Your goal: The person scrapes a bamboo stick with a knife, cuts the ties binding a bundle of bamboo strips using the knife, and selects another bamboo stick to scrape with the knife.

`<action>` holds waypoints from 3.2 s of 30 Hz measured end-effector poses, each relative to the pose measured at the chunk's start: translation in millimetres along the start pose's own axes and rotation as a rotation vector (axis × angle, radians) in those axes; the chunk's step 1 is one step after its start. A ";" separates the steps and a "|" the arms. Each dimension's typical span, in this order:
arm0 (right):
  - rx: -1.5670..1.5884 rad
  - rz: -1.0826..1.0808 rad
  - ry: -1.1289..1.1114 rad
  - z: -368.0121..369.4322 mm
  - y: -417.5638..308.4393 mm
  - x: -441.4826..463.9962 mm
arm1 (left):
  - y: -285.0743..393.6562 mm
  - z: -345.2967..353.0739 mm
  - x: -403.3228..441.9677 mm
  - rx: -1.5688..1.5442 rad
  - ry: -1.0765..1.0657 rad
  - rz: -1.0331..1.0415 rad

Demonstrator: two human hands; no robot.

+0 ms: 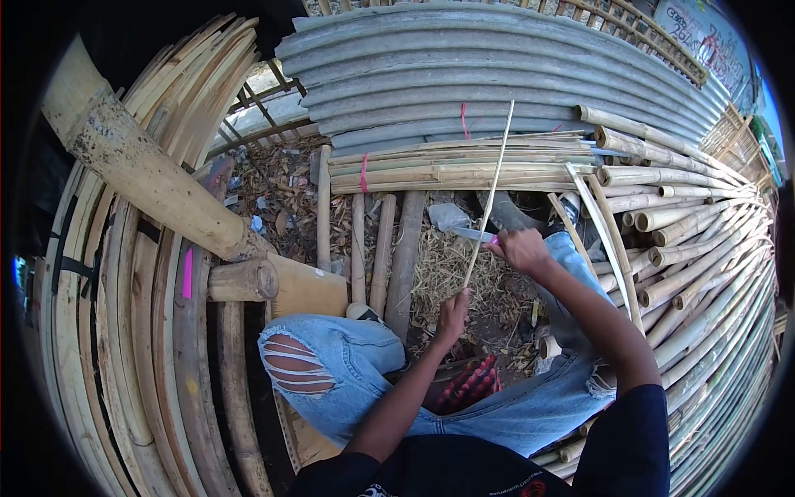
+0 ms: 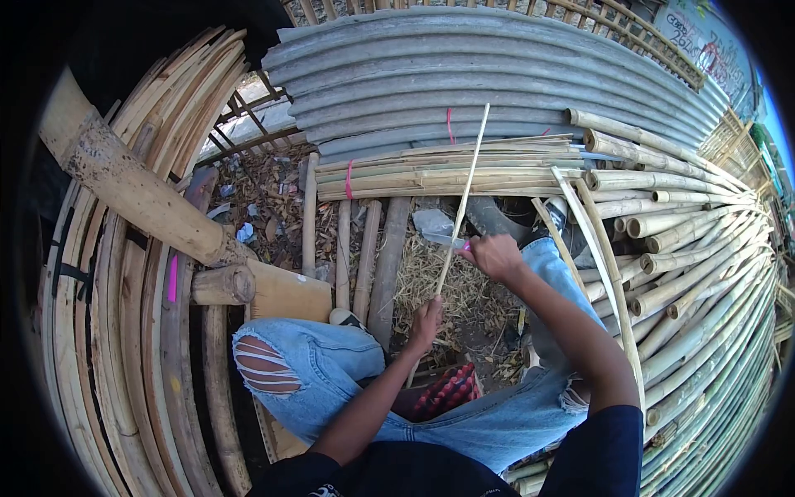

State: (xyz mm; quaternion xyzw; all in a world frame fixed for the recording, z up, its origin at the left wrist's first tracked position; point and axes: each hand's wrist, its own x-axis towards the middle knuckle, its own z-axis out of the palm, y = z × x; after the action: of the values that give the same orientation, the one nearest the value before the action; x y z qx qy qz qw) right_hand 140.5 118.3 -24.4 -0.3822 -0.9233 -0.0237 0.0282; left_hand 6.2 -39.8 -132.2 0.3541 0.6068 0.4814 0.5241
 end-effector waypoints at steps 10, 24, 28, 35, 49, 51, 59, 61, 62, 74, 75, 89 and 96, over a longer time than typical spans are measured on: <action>-0.109 0.427 0.284 -47.8 98.5 21.6 | -54.8 8.3 -10.5 0.004 -0.012 0.086; 0.035 -0.278 -0.072 -6.8 -30.6 -9.4 | -21.6 4.8 5.0 -0.271 0.069 -0.069; 0.011 -0.222 -0.070 -8.9 -18.2 -1.6 | -18.1 2.2 6.0 -0.236 0.068 -0.028; 0.002 -0.247 -0.158 2.7 -30.2 -11.0 | -4.1 1.3 3.8 -0.186 0.052 -0.015; -0.024 -0.032 0.043 -13.6 -11.2 9.5 | -15.7 -2.2 5.2 -0.135 0.004 0.000; 0.004 -0.078 -0.019 -6.4 -25.1 -1.7 | -15.0 -2.5 8.9 -0.115 0.016 0.018; 0.026 0.385 0.244 -53.7 55.8 39.6 | -23.6 -0.7 -8.9 0.140 0.025 0.158; 0.033 0.360 0.216 -57.9 59.8 30.1 | -22.9 1.5 -6.5 0.098 0.000 0.132; 0.036 0.331 0.173 -56.8 59.9 21.2 | -24.1 3.7 -4.9 0.045 -0.025 0.095; 0.103 0.354 0.290 -56.8 91.1 37.8 | -20.6 4.6 -16.4 0.181 0.021 0.209; 0.104 0.373 0.250 -61.8 91.5 35.7 | -21.9 7.3 -17.9 0.215 0.017 0.235; 0.070 0.358 0.215 -66.8 117.8 13.8 | -49.0 12.1 -20.9 0.167 -0.116 0.143; 0.178 0.767 0.371 -70.0 192.7 -9.8 | -50.5 16.4 -36.2 0.219 -0.171 0.220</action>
State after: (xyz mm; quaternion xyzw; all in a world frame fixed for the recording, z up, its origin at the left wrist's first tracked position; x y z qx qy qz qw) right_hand 286.0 243.0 49.0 -0.6830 -0.6922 -0.0002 0.2331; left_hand 33.2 -84.6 -169.6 0.5131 0.5664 0.4347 0.4764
